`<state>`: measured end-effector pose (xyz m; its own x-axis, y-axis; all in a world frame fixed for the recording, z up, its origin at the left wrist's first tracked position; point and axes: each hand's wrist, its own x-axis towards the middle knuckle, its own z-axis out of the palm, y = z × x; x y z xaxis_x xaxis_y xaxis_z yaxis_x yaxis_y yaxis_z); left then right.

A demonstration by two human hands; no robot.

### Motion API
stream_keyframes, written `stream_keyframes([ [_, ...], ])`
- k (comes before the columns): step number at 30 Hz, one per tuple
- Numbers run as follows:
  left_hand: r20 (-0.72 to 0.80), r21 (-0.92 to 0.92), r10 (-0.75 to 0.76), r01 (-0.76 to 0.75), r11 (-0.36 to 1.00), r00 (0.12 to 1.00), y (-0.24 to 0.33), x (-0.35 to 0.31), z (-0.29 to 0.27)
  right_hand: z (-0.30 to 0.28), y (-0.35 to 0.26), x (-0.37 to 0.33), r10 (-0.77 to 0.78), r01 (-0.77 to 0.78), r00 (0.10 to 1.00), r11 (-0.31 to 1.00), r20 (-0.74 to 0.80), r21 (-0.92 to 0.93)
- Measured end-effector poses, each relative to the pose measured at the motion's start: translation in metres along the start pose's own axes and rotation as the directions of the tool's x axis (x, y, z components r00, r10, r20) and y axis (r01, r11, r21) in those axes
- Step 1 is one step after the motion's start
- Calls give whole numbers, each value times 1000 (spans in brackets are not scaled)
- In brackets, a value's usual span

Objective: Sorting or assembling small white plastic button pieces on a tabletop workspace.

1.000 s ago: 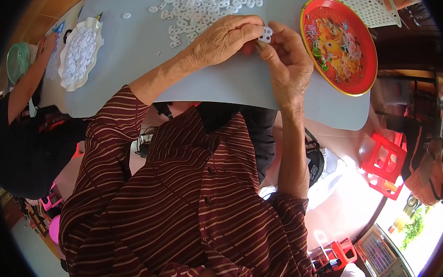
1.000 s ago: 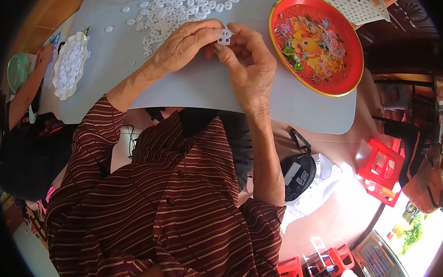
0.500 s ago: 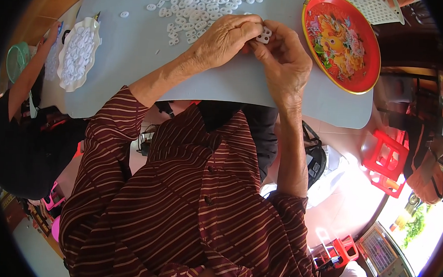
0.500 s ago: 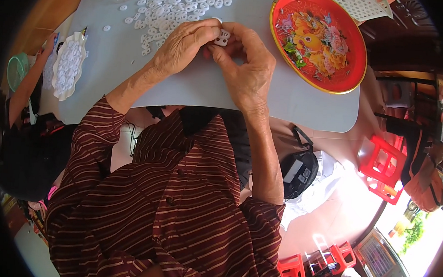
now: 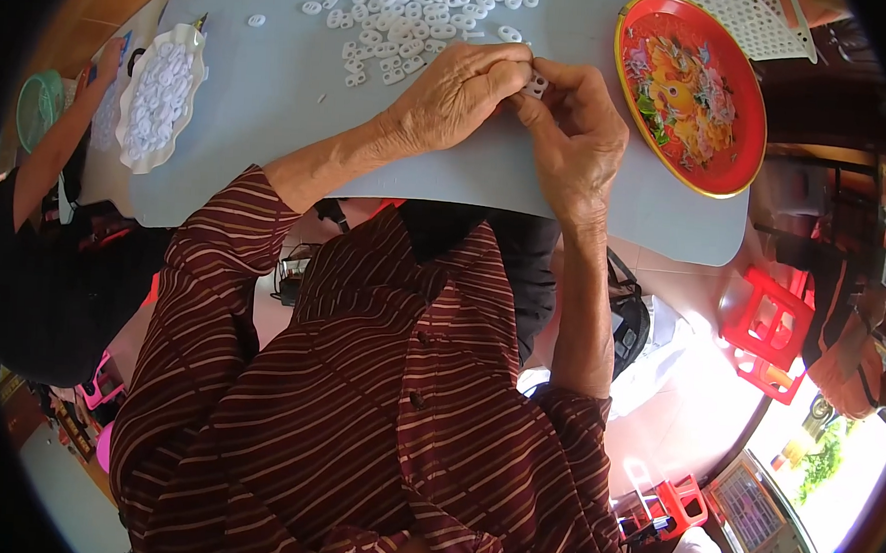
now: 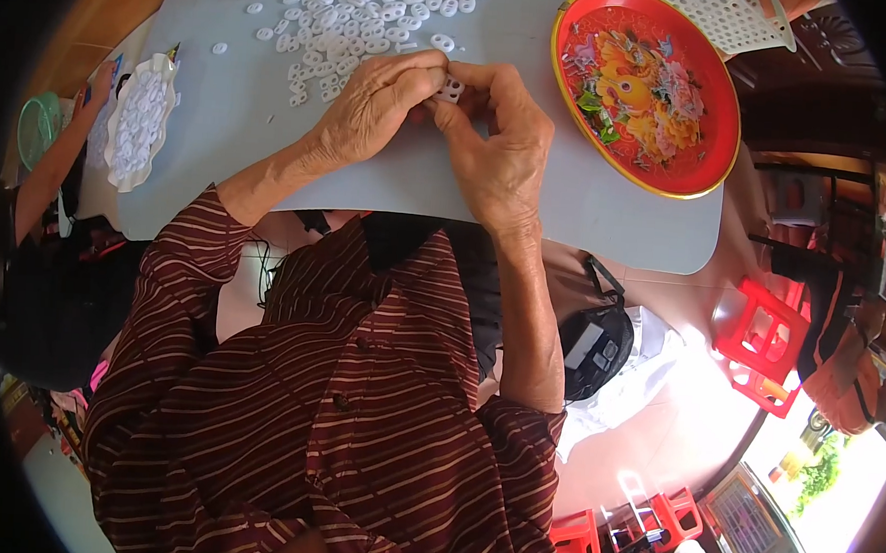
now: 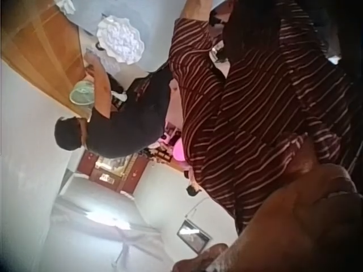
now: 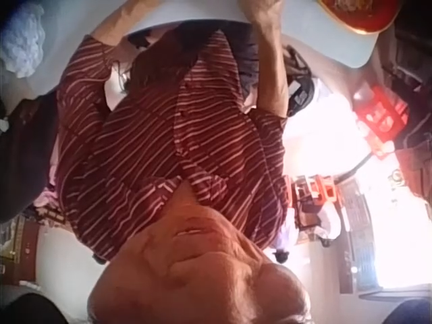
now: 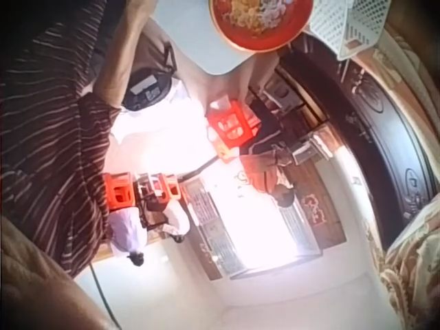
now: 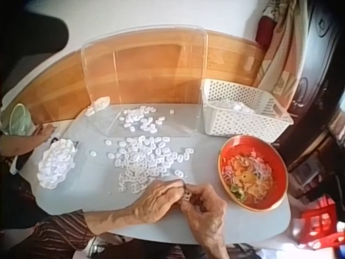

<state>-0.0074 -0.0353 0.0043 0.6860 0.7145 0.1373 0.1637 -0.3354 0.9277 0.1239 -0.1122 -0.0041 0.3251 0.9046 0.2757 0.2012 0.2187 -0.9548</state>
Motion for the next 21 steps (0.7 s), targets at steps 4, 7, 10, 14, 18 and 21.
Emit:
stream_keyframes([
  [4,-6,3,5,-5,1000,1000,-3,0,2,1,4,0,-7,7,1000,1000,-3,-8],
  [7,-14,-6,16,-16,1000,1000,-4,-1,2,1,2,0,-14,13,1000,1000,-7,-21],
  [10,-7,-18,37,-37,999,999,-3,-2,1,1,3,-1,-20,19,1000,999,-13,-40],
  [14,9,-15,39,-39,999,999,0,-1,2,-2,2,0,-5,4,1000,999,-15,-52],
  [18,-29,-35,11,-12,999,1000,-4,1,3,-2,5,4,19,-20,1000,997,15,78],
  [21,-32,-54,-10,9,999,999,-4,3,1,-2,0,4,47,-47,999,986,5,160],
])
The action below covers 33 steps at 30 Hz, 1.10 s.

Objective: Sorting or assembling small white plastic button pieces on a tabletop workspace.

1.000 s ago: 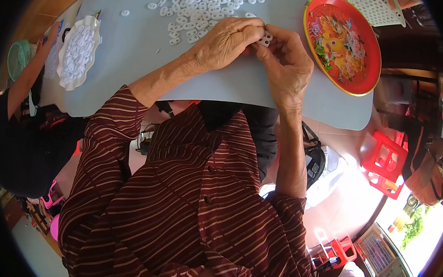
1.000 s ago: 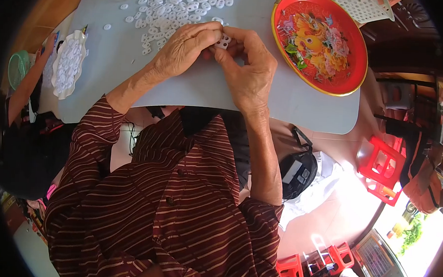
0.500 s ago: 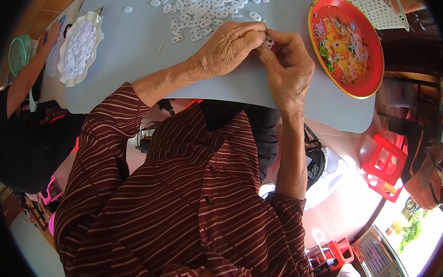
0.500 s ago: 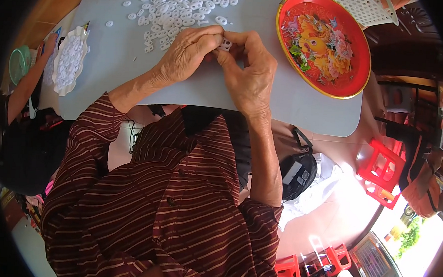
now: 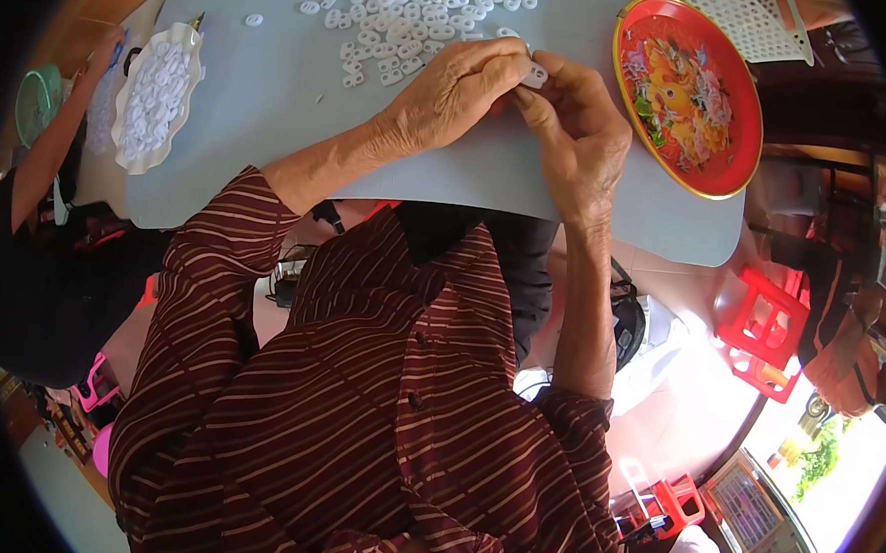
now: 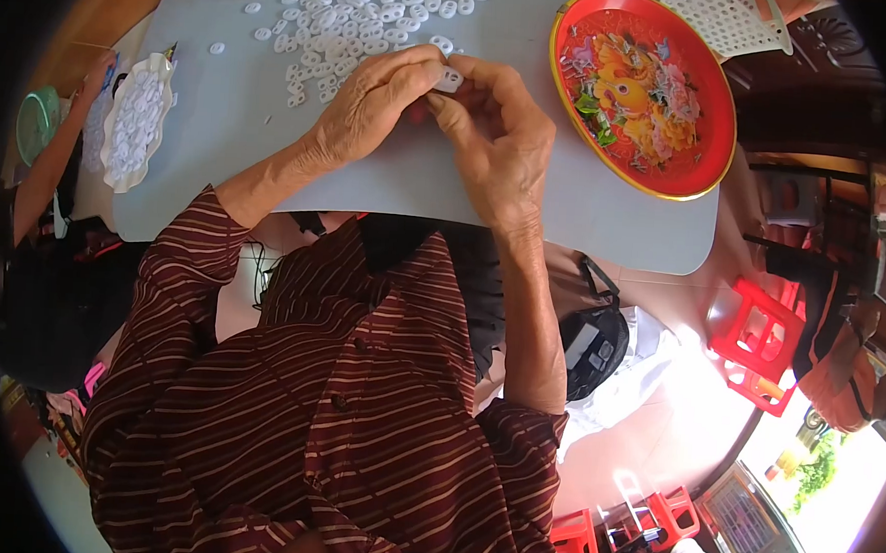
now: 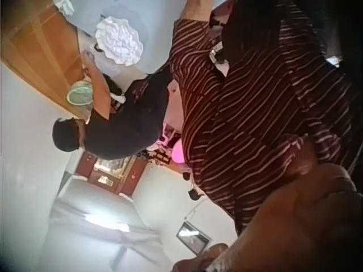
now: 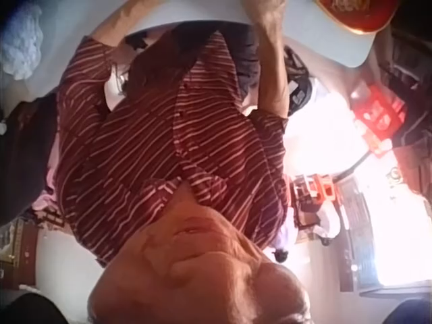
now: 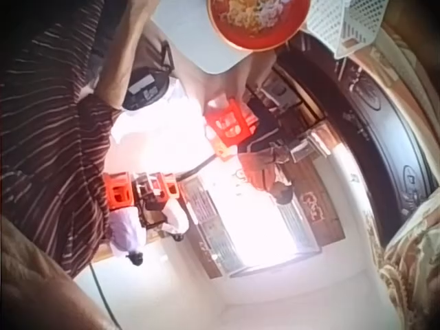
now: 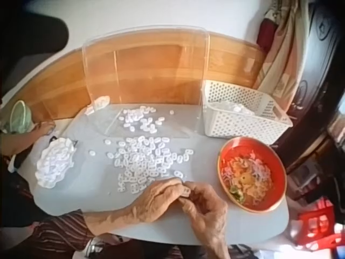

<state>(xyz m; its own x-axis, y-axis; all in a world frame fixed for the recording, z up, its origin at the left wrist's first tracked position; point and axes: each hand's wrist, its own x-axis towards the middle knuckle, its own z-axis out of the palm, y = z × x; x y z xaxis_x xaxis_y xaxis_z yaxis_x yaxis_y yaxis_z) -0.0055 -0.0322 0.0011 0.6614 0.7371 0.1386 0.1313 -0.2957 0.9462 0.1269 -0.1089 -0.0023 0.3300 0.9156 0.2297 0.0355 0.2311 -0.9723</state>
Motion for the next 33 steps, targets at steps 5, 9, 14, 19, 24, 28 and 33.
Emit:
stream_keyframes([
  [5,-27,-81,109,-111,991,994,-4,-4,2,-1,-13,2,12,-12,1000,998,-1,-55],
  [9,70,-96,47,-41,995,996,5,-8,1,-28,-44,60,-285,206,943,904,-169,-376],
  [14,195,-117,0,23,993,981,10,-6,4,-105,-56,164,-412,195,890,731,-195,-654],
  [19,173,-12,241,-242,970,955,5,-7,5,-44,-28,126,-312,302,946,735,93,-607],
  [24,203,11,196,-202,979,959,5,-6,6,-8,-12,93,-104,336,904,775,415,-536],
  [28,187,10,250,-256,967,950,3,-5,9,9,1,102,-118,403,857,760,501,-510],
  [33,197,7,229,-235,972,953,1,-6,10,12,10,106,-128,536,771,659,624,-527],
])
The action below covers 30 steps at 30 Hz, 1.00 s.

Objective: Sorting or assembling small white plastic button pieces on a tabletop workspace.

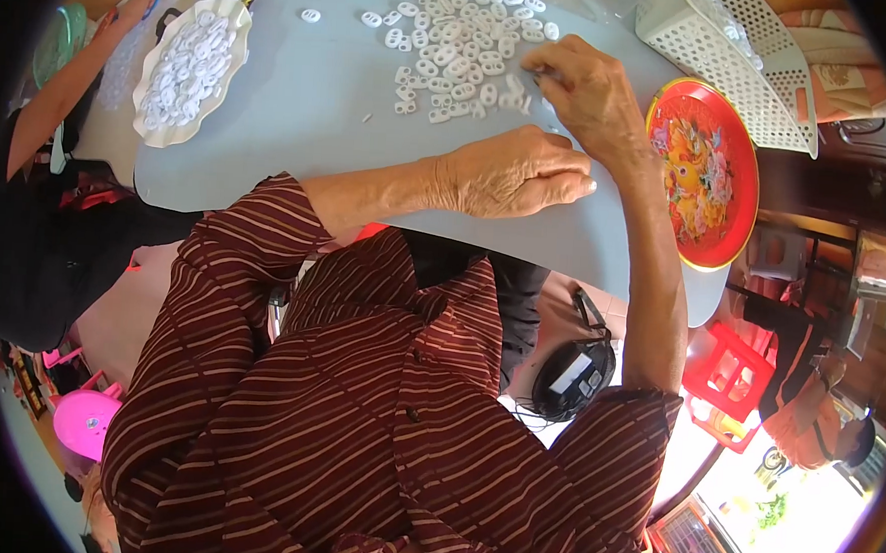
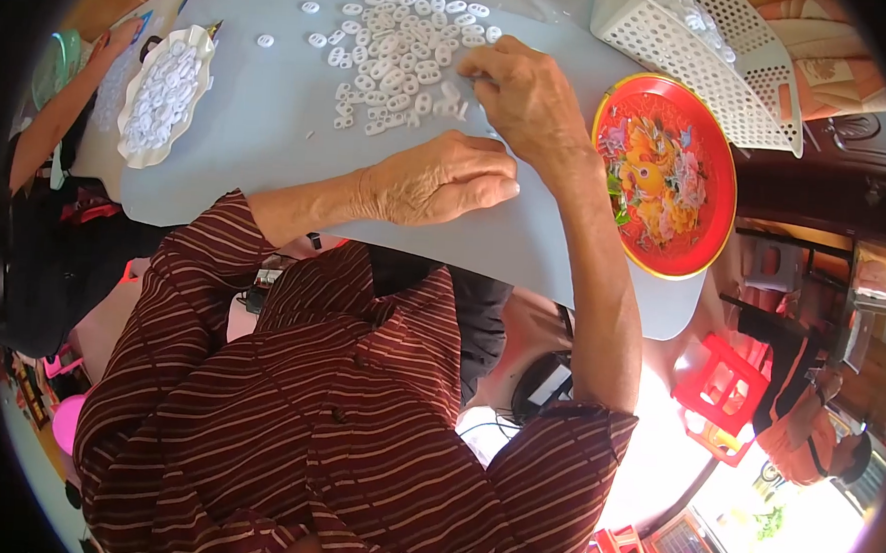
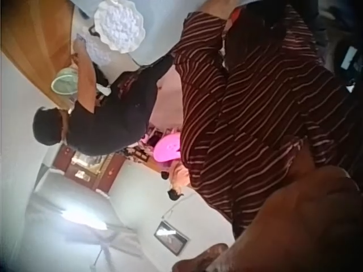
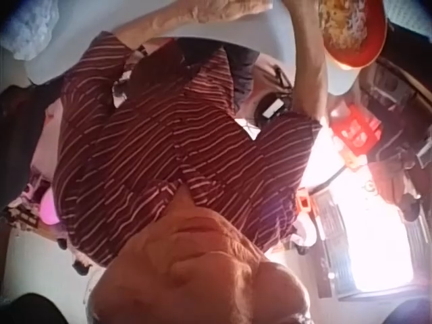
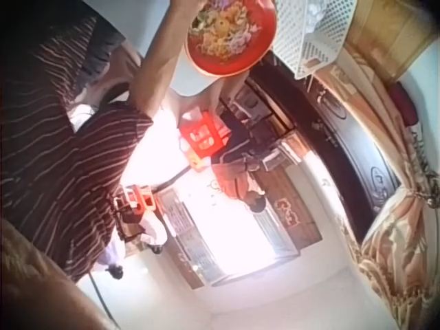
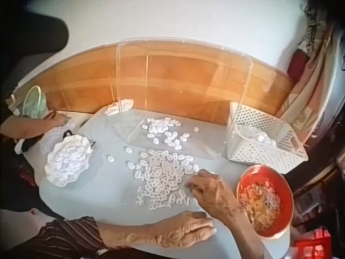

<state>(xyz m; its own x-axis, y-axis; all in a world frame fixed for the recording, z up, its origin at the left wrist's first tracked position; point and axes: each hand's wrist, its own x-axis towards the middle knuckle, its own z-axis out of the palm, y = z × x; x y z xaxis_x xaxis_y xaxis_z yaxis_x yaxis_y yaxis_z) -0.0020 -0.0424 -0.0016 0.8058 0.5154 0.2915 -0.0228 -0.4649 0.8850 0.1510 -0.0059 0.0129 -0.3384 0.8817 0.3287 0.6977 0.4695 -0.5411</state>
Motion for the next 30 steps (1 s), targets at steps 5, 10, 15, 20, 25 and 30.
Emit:
stream_keyframes([
  [5,-12,-4,-54,54,999,998,-2,-2,0,-16,-16,13,280,-278,944,960,175,-36],
  [10,17,-79,-18,20,997,1000,-2,1,0,9,-11,27,-46,45,998,999,46,16],
  [15,-9,-79,-61,61,995,998,2,1,-1,-5,-5,19,3,-19,981,997,193,80],
  [20,9,71,179,-179,981,984,-2,-4,5,-10,-26,18,99,-125,974,985,204,119],
  [25,145,150,133,-154,977,981,-1,-5,6,1,-44,16,11,-74,949,979,314,191],
  [30,124,162,160,-179,970,979,-6,-7,11,10,-46,17,-51,-8,920,989,389,148],
])
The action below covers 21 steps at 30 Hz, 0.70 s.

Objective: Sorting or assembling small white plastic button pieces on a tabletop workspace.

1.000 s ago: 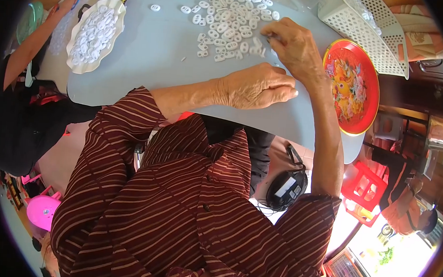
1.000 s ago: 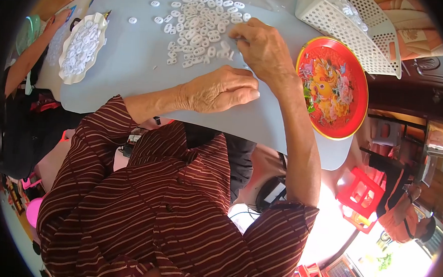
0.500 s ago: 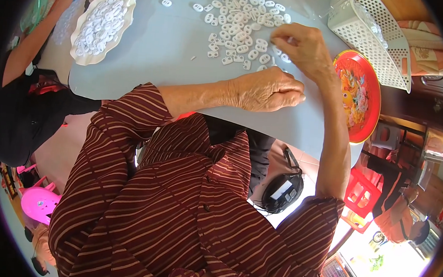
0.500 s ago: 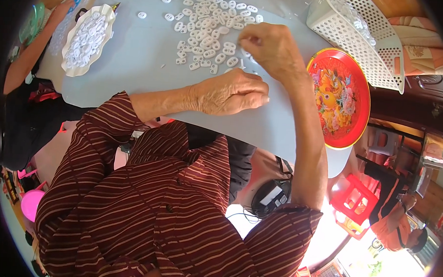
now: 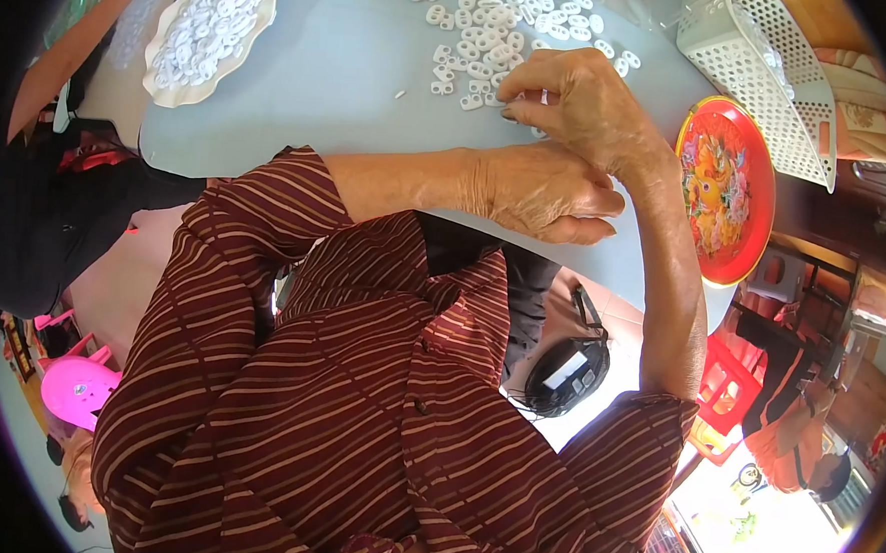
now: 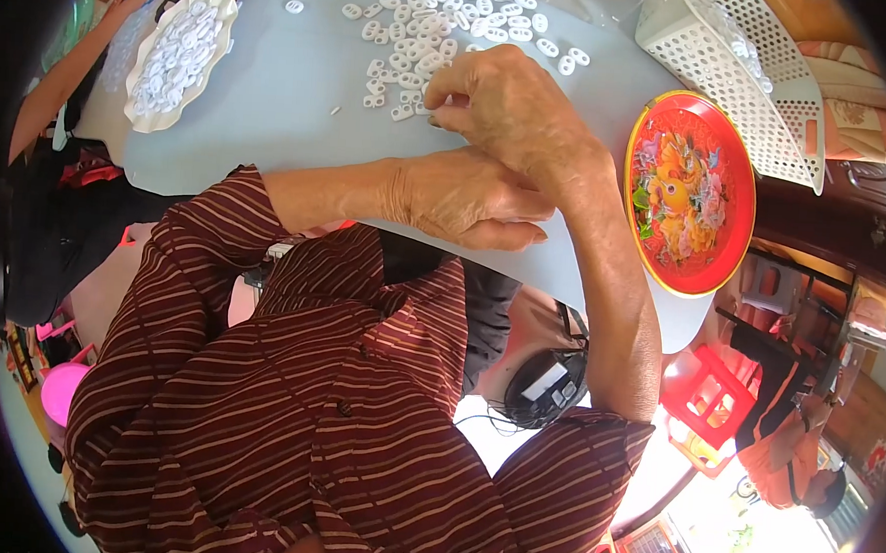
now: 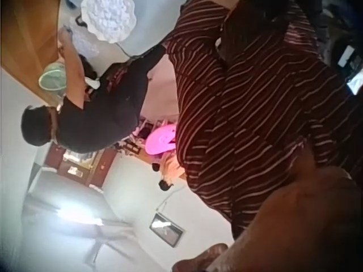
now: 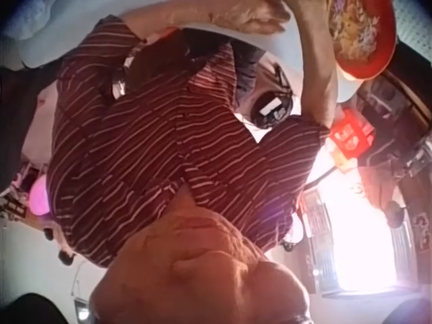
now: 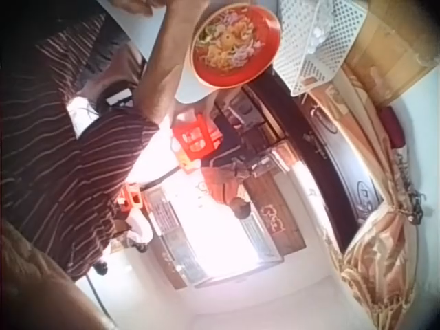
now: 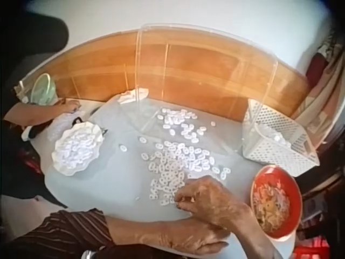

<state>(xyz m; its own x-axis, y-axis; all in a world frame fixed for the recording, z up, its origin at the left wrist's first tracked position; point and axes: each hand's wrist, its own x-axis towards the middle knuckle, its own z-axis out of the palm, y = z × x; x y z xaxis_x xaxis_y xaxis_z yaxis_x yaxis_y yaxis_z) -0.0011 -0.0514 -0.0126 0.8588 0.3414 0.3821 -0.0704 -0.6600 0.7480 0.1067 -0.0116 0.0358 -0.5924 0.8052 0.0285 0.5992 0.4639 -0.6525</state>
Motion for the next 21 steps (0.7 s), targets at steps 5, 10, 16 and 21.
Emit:
stream_keyframes([
  [5,3,12,25,-25,1000,1000,3,1,2,0,2,0,6,-2,998,998,55,-70],
  [10,31,212,302,-301,930,953,2,-1,5,1,4,-2,-54,54,999,995,6,-84],
  [16,-10,189,298,-291,938,955,4,-2,10,1,-7,-13,-22,17,998,994,-50,-112],
  [21,70,176,324,-331,927,944,11,-2,10,4,-8,-19,4,-15,995,993,-99,-113],
])
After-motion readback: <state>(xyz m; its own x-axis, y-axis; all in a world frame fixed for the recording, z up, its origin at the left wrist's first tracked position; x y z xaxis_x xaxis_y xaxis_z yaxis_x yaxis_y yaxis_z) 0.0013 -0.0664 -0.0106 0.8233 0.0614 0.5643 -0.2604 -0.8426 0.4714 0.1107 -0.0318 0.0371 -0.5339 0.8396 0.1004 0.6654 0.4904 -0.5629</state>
